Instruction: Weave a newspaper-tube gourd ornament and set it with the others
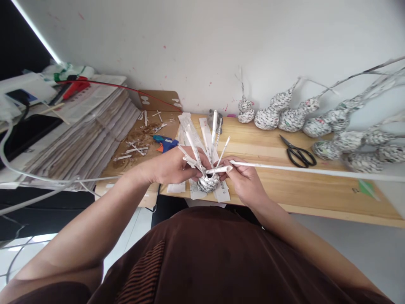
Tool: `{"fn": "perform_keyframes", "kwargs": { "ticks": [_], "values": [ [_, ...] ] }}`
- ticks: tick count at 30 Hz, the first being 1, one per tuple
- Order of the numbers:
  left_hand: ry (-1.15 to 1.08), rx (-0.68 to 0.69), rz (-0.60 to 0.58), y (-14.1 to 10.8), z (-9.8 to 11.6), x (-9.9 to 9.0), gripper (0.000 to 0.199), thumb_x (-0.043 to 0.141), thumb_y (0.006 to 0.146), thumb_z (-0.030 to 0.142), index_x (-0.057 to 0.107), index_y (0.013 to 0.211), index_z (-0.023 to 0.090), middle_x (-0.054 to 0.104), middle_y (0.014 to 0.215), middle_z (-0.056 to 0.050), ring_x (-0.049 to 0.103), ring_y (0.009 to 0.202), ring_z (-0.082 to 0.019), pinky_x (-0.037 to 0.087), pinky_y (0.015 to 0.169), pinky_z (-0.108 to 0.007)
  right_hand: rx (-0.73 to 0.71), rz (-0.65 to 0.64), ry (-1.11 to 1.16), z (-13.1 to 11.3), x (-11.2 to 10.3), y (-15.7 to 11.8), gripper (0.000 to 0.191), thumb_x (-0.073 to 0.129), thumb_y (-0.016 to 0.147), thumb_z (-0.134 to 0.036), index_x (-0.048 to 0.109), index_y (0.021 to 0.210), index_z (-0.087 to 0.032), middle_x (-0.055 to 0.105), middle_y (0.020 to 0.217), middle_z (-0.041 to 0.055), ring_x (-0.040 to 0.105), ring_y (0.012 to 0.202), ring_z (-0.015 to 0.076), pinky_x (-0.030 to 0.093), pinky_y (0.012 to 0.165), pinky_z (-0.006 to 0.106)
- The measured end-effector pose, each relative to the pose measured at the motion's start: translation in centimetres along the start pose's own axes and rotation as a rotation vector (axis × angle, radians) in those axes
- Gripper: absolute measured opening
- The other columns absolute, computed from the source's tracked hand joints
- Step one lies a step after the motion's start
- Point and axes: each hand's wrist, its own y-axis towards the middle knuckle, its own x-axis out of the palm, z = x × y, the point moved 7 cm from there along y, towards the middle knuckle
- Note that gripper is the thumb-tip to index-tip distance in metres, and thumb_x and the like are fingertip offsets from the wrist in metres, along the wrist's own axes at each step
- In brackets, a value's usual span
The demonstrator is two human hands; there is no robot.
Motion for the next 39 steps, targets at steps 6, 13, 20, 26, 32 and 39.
{"fn": "perform_keyframes", "kwargs": {
  "ticks": [6, 13, 20, 26, 32, 39],
  "values": [
    [-0.004, 0.039, -0.027, 0.6, 0.3, -0.2, 0.021, 0.062, 0.087, 0.012, 0.075, 0.102, 0.019, 0.072, 0.094, -0.005, 0.071, 0.081, -0.015, 0.056, 0.071, -0.024, 0.047, 0.002, 0.01, 0.6, -0.3, 0.1, 0.037, 0.067, 0.09, -0.055, 0.075, 0.09, -0.018, 0.075, 0.081, 0.0043, 0.065, 0.067, 0.0135, 0.057, 0.065, 0.027],
    [-0.015, 0.042, 0.053, 0.6, 0.3, 0.2, 0.015, 0.069, 0.082, 0.014, 0.076, 0.095, 0.019, 0.073, 0.091, -0.005, 0.07, 0.083, -0.016, 0.055, 0.073, -0.025, 0.073, 0.016, 0.042, 1.1, -0.5, 0.1, 0.04, 0.071, 0.087, -0.059, 0.075, 0.088, -0.019, 0.073, 0.078, 0.0028, 0.066, 0.067, 0.0143, 0.057, 0.067, 0.028],
    [-0.03, 0.085, 0.04, -0.4, 0.8, 0.7, 0.022, 0.063, 0.085, 0.016, 0.074, 0.103, 0.019, 0.072, 0.098, -0.007, 0.068, 0.086, -0.017, 0.055, 0.079, -0.029, 0.076, -0.031, 0.047, 0.2, 0.1, 0.0, 0.041, 0.072, 0.086, -0.059, 0.075, 0.085, -0.018, 0.074, 0.076, 0.0032, 0.067, 0.066, 0.0146, 0.058, 0.066, 0.028],
    [-0.026, 0.074, 0.067, -0.1, 0.2, 0.7, 0.014, 0.068, 0.088, 0.019, 0.077, 0.099, 0.02, 0.073, 0.096, -0.006, 0.069, 0.091, -0.018, 0.055, 0.086, -0.031, 0.072, -0.014, 0.072, 0.3, 0.0, 0.0, 0.038, 0.072, 0.087, -0.057, 0.076, 0.087, -0.019, 0.072, 0.074, 0.0021, 0.065, 0.064, 0.0137, 0.056, 0.064, 0.027],
    [-0.107, 0.067, 0.001, 0.4, 0.4, 0.9, 0.017, 0.062, 0.089, 0.013, 0.072, 0.101, 0.018, 0.073, 0.098, -0.005, 0.069, 0.093, -0.019, 0.056, 0.087, -0.033, 0.05, -0.029, 0.059, 0.6, -0.1, 0.1, 0.034, 0.07, 0.089, -0.053, 0.075, 0.088, -0.019, 0.072, 0.076, 0.0016, 0.065, 0.067, 0.0131, 0.055, 0.066, 0.026],
    [0.005, 0.065, 0.026, 0.5, 0.9, 1.2, 0.009, 0.066, 0.086, 0.02, 0.069, 0.094, 0.017, 0.068, 0.093, -0.006, 0.065, 0.086, -0.019, 0.053, 0.079, -0.032, 0.025, -0.007, -0.014, 0.3, -0.2, 0.0, 0.034, 0.068, 0.09, -0.054, 0.072, 0.082, -0.021, 0.073, 0.078, 0.0026, 0.068, 0.07, 0.0166, 0.056, 0.067, 0.028]
  ]
}}
